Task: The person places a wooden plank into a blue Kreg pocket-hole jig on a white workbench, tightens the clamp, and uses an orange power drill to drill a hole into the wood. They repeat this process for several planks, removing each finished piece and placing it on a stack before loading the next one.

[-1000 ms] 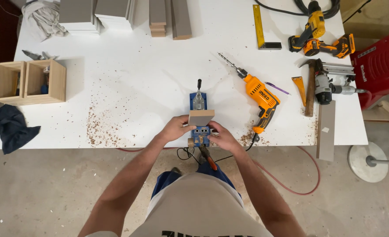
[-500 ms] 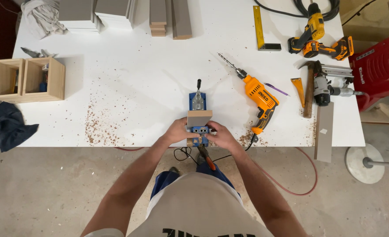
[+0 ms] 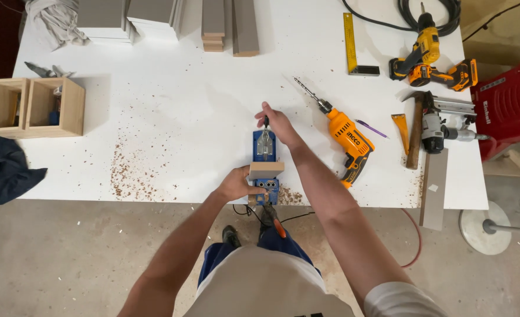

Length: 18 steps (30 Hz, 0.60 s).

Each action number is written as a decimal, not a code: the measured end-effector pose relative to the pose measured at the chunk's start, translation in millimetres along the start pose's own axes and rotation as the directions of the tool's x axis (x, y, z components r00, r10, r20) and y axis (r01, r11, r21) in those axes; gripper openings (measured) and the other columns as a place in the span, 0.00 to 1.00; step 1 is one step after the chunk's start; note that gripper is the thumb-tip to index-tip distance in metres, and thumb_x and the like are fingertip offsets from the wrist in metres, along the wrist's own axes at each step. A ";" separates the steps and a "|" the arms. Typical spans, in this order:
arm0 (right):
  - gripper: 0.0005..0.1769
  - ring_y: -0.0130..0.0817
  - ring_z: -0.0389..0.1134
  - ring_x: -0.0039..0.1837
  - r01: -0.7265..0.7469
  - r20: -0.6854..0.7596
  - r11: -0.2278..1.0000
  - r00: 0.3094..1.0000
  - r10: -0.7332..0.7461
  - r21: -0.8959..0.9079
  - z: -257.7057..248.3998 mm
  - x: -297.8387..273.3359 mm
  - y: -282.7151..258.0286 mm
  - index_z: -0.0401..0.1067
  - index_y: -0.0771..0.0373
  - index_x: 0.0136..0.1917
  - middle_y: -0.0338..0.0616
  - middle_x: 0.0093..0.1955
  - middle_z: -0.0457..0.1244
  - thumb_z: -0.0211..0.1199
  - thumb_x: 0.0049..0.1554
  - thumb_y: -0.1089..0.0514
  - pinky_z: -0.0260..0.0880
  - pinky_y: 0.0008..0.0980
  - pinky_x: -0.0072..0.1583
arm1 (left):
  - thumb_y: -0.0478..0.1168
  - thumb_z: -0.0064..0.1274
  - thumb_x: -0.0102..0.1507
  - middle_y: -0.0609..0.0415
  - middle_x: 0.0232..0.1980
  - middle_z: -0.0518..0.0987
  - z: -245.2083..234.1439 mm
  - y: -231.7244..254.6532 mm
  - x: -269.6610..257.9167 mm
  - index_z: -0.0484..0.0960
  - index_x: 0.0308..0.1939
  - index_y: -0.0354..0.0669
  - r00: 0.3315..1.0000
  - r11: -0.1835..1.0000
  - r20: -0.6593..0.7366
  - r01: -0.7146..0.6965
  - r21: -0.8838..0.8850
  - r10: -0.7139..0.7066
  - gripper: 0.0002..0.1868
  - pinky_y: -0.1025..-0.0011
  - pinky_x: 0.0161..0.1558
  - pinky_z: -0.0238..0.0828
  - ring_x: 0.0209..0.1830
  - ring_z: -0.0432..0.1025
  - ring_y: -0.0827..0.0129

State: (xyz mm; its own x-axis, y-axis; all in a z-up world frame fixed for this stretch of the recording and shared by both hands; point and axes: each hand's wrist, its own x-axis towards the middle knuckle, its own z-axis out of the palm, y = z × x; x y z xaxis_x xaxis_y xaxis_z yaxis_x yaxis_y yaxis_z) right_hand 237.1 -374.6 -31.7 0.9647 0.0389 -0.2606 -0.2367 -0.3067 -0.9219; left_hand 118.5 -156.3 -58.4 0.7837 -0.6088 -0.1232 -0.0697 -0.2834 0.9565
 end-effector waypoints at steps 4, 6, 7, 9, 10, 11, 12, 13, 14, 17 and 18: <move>0.34 0.34 0.70 0.43 0.010 0.042 0.984 0.999 -0.002 -0.179 11.1 5.4 14.4 0.82 0.49 0.40 0.37 0.32 0.71 0.44 0.66 0.29 0.66 0.33 0.50 | 0.49 0.79 0.48 0.48 0.54 0.85 1.0 3.5 -1.9 0.82 0.58 0.44 0.999 0.999 -0.033 0.036 0.023 -0.036 0.37 0.47 0.61 0.72 0.59 0.76 0.48; 0.28 0.55 0.72 0.57 0.169 0.208 0.912 0.973 -0.095 -0.374 10.0 -21.8 8.8 0.82 0.58 0.47 0.51 0.46 0.73 0.44 0.68 0.43 0.68 0.48 0.62 | 0.51 0.78 0.50 0.50 0.52 0.86 0.9 10.7 -5.8 0.83 0.58 0.46 0.999 0.999 -0.033 0.035 0.027 -0.035 0.35 0.47 0.59 0.74 0.57 0.77 0.48; 0.28 0.55 0.72 0.57 0.167 0.206 0.912 0.974 -0.093 -0.375 14.7 -22.8 29.1 0.82 0.58 0.47 0.51 0.46 0.73 0.44 0.68 0.43 0.68 0.48 0.62 | 0.51 0.78 0.50 0.50 0.52 0.86 1.8 8.5 -4.7 0.83 0.58 0.46 0.999 0.999 -0.029 0.034 0.026 -0.034 0.35 0.47 0.59 0.74 0.57 0.77 0.48; 0.16 0.57 0.67 0.67 0.660 0.164 0.692 0.747 -0.644 -0.292 23.6 -23.5 68.9 0.81 0.57 0.49 0.49 0.56 0.71 0.55 0.70 0.50 0.68 0.53 0.66 | 0.51 0.79 0.48 0.51 0.52 0.86 3.1 4.0 -1.8 0.84 0.57 0.48 0.998 0.998 -0.043 0.041 0.051 -0.038 0.35 0.51 0.57 0.75 0.55 0.78 0.53; 0.16 0.57 0.67 0.67 0.660 0.165 0.691 0.747 -0.644 -0.294 25.5 -19.8 77.7 0.81 0.57 0.49 0.49 0.56 0.71 0.55 0.70 0.50 0.68 0.53 0.66 | 0.51 0.79 0.48 0.51 0.52 0.86 2.7 3.6 0.5 0.84 0.57 0.48 0.998 0.998 -0.043 0.038 0.049 -0.036 0.35 0.51 0.57 0.75 0.55 0.78 0.53; 0.17 0.55 0.67 0.68 0.671 0.127 0.658 0.727 -0.675 -0.342 29.6 -19.4 87.9 0.79 0.58 0.48 0.47 0.57 0.71 0.54 0.70 0.49 0.67 0.52 0.67 | 0.52 0.79 0.48 0.51 0.52 0.86 4.2 2.9 -1.5 0.84 0.57 0.48 0.998 0.998 -0.047 0.039 0.056 -0.036 0.35 0.49 0.57 0.75 0.55 0.78 0.51; 0.18 0.53 0.67 0.68 0.677 0.090 0.624 0.703 -0.706 -0.389 33.6 -19.2 98.2 0.78 0.58 0.47 0.45 0.58 0.71 0.53 0.70 0.49 0.67 0.50 0.67 | 0.52 0.78 0.48 0.50 0.51 0.86 6.0 2.2 -3.4 0.84 0.57 0.48 0.998 0.997 -0.051 0.040 0.063 -0.036 0.35 0.47 0.56 0.75 0.54 0.78 0.50; 0.18 0.53 0.67 0.68 0.674 0.090 0.629 0.706 -0.702 -0.387 38.5 -20.8 110.3 0.78 0.58 0.47 0.45 0.58 0.71 0.53 0.70 0.49 0.67 0.50 0.67 | 0.52 0.78 0.48 0.50 0.51 0.86 8.5 -0.9 -5.4 0.84 0.57 0.48 0.998 0.997 -0.048 0.044 0.061 -0.041 0.35 0.47 0.56 0.75 0.54 0.78 0.50; 0.16 0.50 0.66 0.69 0.707 0.097 0.520 0.631 -0.769 -0.478 43.1 -23.2 122.0 0.78 0.57 0.45 0.41 0.61 0.70 0.57 0.68 0.47 0.66 0.48 0.67 | 0.52 0.78 0.49 0.53 0.52 0.86 11.3 -3.4 -7.8 0.84 0.57 0.50 0.998 0.997 -0.040 0.055 0.049 -0.053 0.34 0.48 0.57 0.75 0.56 0.77 0.52; 0.16 0.46 0.63 0.73 0.699 0.097 0.482 0.614 -0.783 -0.528 47.7 -14.5 136.7 0.78 0.53 0.46 0.36 0.66 0.68 0.59 0.66 0.43 0.63 0.46 0.69 | 0.52 0.77 0.51 0.55 0.53 0.86 6.3 0.5 -3.8 0.83 0.58 0.52 0.998 0.998 -0.021 0.058 0.035 -0.057 0.33 0.47 0.57 0.75 0.57 0.77 0.51; 0.17 0.45 0.60 0.76 0.665 0.091 0.569 0.685 -0.723 -0.484 49.1 -13.6 140.9 0.79 0.52 0.48 0.34 0.69 0.67 0.57 0.67 0.41 0.61 0.47 0.71 | 0.53 0.76 0.52 0.54 0.53 0.85 5.6 3.2 -4.4 0.83 0.58 0.51 0.998 0.998 -0.008 0.067 0.021 -0.067 0.33 0.44 0.57 0.75 0.56 0.76 0.49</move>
State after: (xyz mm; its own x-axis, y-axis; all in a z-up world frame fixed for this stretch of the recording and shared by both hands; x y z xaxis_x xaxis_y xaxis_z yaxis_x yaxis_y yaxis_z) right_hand 185.0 -371.6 -172.1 0.8215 0.3352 0.4613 0.5626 -0.6086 -0.5595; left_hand 111.4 -158.7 -56.3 0.7917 -0.5823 -0.1848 -0.0302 -0.3395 0.9401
